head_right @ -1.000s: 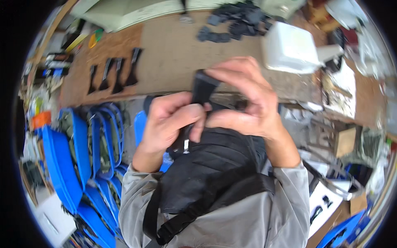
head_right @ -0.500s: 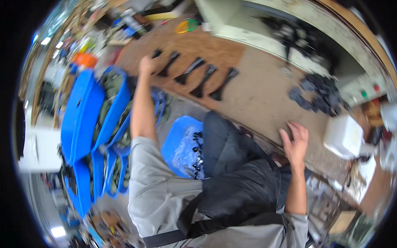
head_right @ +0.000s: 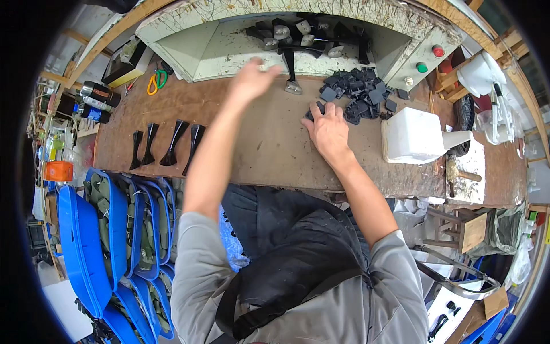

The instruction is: Applying glue and assembling shoe heel components.

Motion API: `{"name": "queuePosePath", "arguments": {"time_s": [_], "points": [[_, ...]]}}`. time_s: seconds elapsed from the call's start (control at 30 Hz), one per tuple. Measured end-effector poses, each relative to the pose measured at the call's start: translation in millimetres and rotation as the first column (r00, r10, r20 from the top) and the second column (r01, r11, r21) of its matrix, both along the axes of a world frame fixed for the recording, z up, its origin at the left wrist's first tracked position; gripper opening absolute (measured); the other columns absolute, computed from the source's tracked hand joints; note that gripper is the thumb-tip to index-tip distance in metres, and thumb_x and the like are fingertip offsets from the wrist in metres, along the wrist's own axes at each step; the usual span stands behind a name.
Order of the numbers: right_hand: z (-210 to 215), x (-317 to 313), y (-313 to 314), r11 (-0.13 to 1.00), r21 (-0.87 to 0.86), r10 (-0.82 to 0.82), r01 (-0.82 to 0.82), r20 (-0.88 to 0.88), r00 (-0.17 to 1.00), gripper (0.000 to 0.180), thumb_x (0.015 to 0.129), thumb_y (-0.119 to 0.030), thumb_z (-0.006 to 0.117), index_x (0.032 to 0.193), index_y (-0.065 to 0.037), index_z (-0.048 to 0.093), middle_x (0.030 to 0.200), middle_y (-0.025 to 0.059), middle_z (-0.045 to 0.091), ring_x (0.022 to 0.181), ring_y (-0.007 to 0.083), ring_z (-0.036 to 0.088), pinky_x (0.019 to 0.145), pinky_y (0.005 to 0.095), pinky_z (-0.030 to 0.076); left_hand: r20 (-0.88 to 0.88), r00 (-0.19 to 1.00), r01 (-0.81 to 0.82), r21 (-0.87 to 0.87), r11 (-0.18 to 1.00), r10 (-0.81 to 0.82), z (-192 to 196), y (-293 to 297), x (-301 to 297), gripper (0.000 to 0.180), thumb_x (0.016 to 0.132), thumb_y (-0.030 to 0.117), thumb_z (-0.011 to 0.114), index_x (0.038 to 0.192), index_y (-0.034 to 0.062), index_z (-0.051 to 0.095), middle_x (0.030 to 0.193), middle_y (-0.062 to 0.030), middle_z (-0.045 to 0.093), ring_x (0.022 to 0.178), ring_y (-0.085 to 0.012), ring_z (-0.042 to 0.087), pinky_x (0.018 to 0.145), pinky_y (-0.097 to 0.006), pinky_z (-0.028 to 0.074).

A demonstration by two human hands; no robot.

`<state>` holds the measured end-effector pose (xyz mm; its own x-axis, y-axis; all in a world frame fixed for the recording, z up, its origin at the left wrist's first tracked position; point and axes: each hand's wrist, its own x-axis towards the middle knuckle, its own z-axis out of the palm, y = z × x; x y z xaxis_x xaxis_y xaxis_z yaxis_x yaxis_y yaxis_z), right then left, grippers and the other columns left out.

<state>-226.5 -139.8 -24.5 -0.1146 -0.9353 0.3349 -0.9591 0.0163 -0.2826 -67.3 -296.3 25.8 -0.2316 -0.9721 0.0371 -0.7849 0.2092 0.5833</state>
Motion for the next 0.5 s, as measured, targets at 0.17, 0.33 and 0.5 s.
{"name": "queuePosePath", "arguments": {"time_s": [0.17, 0.33, 0.5], "points": [[-4.9, -22.9, 16.1, 0.986, 0.021, 0.166, -0.167, 0.035, 0.985, 0.040, 0.084, -0.020, 0.069, 0.119, -0.005, 0.058, 0.106, 0.0162, 0.059, 0.089, 0.0324, 0.062, 0.076, 0.0411, 0.053, 0.007, 0.992, -0.123, 0.126, 0.984, 0.123, -39.7, -20.3, -66.9, 0.065, 0.076, 0.032, 0.071, 0.122, -0.0102, 0.052, 0.110, -0.0270, 0.065, 0.104, -0.0368, 0.064, 0.090, -0.041, 0.051], [5.0, -51.5, 52.7, 0.995, -0.045, 0.101, -0.091, 0.332, 0.938, 0.040, 0.084, -0.016, 0.069, 0.119, -0.004, 0.056, 0.104, 0.0173, 0.059, 0.087, 0.0339, 0.062, 0.074, 0.0412, 0.052, -0.231, 0.964, 0.188, 0.249, 0.950, -0.130, -41.4, -6.3, -35.3, 0.032, 0.075, 0.017, 0.065, 0.096, -0.0069, 0.066, 0.091, -0.0188, 0.070, 0.084, -0.0272, 0.068, 0.075, -0.037, 0.053], [12.8, -63.7, 91.7, 0.974, 0.054, 0.227, -0.221, -0.156, 0.961, 0.038, 0.082, -0.008, 0.056, 0.120, -0.006, 0.058, 0.110, 0.0127, 0.058, 0.098, 0.0292, 0.057, 0.085, 0.0379, 0.046, -0.866, 0.487, 0.585, 0.421, 0.693, 0.114, -3.4, 85.9, -5.8, 0.032, 0.087, 0.010, 0.061, 0.114, -0.0030, 0.050, 0.079, -0.0107, 0.065, 0.071, -0.0187, 0.065, 0.067, -0.029, 0.052]]}}
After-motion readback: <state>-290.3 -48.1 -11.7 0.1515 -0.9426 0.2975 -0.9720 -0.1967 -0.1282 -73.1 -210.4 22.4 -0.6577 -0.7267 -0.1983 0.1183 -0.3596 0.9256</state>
